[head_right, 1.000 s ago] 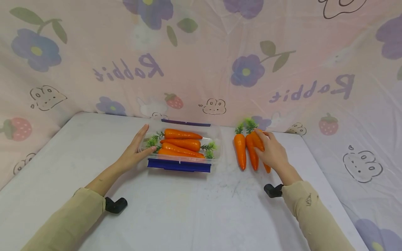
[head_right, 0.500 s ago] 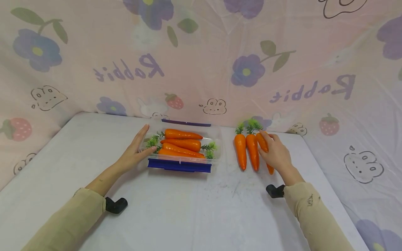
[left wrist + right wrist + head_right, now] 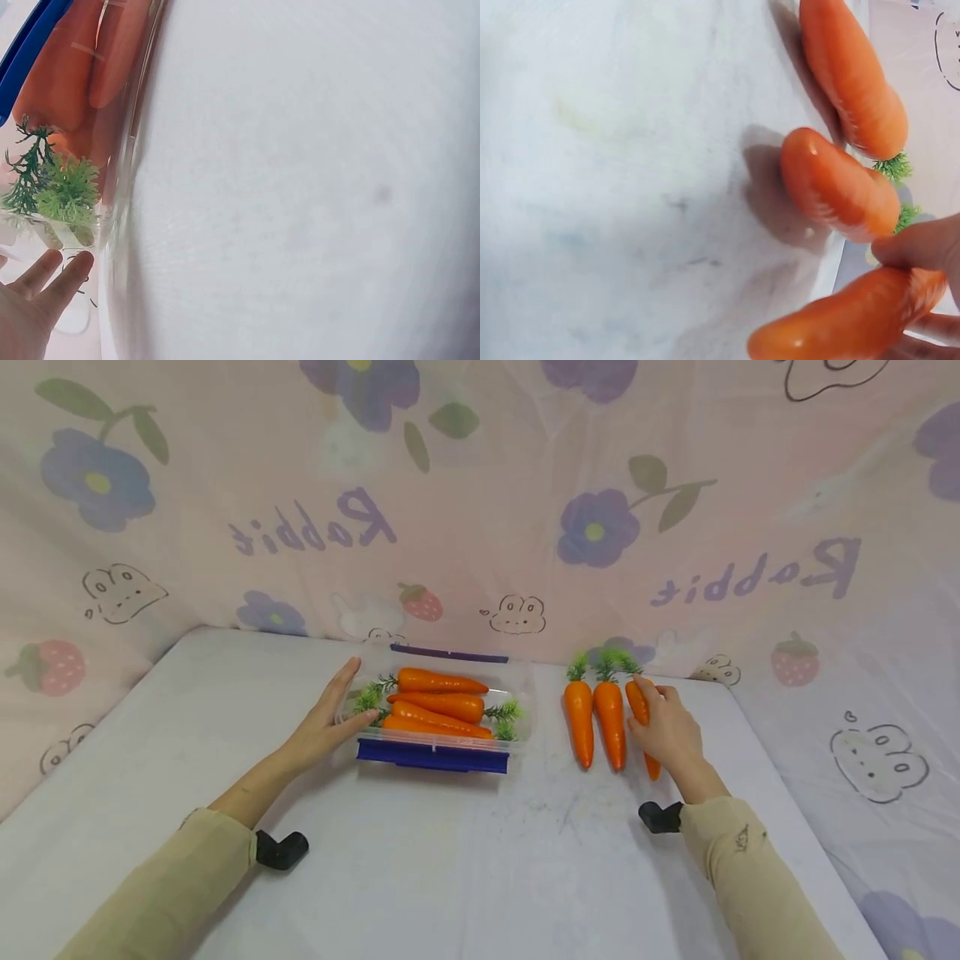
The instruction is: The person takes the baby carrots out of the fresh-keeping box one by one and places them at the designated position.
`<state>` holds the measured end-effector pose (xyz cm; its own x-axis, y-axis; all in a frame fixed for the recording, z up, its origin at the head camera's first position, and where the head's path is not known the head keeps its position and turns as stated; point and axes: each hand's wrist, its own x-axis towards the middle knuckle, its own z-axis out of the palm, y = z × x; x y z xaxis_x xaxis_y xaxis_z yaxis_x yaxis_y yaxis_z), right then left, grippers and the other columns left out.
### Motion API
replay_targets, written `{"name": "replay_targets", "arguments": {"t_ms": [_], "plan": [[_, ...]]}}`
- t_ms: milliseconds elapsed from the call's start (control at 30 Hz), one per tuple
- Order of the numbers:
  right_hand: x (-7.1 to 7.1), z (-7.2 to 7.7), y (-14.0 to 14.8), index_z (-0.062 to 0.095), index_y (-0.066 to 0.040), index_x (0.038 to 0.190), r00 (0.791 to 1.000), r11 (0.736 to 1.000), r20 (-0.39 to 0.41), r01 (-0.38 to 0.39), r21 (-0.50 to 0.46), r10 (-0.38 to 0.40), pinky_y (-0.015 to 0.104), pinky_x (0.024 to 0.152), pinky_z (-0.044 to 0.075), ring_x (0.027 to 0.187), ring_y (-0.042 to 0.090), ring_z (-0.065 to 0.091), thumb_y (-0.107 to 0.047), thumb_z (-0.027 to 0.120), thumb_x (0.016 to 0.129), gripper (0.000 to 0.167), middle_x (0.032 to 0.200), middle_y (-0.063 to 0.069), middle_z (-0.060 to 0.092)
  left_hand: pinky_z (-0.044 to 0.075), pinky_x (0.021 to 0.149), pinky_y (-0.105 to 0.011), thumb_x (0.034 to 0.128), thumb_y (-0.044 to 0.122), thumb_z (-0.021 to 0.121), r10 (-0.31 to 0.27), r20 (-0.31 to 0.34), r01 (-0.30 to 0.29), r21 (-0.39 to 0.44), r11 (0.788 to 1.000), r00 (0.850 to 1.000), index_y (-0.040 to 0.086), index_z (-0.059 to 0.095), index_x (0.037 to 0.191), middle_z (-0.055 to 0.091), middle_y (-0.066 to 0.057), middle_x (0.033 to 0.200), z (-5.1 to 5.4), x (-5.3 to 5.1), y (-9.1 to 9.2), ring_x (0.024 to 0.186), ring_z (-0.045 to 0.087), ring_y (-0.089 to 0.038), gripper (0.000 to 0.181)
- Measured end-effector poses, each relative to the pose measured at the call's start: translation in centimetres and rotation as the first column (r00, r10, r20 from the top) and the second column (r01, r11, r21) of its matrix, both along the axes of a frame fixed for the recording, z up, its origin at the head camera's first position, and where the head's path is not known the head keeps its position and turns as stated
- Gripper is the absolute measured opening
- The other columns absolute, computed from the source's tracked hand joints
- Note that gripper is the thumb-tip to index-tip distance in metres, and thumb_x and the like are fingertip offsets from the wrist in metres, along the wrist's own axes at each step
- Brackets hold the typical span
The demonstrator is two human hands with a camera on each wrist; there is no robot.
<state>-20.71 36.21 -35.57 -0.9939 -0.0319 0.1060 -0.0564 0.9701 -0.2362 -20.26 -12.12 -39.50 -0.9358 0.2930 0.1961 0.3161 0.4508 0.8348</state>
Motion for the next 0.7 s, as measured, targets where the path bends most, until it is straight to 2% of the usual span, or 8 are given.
{"name": "replay_targets", "arguments": {"t_ms": [367,700], "plan": [[-0.5,-0.4,0.5,0.026,-0.006,0.151,0.998,0.998,-0.010,0.054,-0.025,-0.054,0.067,0.078,0.045,0.104,0.055,0.047,-0.019,0.061,0.089,0.073,0.131,0.040,0.036,0.010,0.113,-0.066,0.0926,0.039,0.059,0.001,0.003,-0.001,0.007,1.000,1.000,0.031,0.002,0.155,-0.003,0.008,0.162,0.2,-0.2,0.0,0.149,0.003,-0.027,0.084],[-1.0,-0.5,1.1,0.026,0.004,0.147,0.991,0.997,0.106,0.080,-0.009,-0.078,0.067,0.080,0.045,0.103,0.056,0.045,-0.022,0.059,0.088,0.072,0.127,0.043,0.035,0.010,0.112,-0.067,0.0922,0.037,0.059,-0.002,0.001,0.002,0.015,1.000,1.000,0.028,0.003,0.155,-0.002,0.004,0.162,0.1,-0.1,0.1,0.149,0.003,-0.029,0.085]]}}
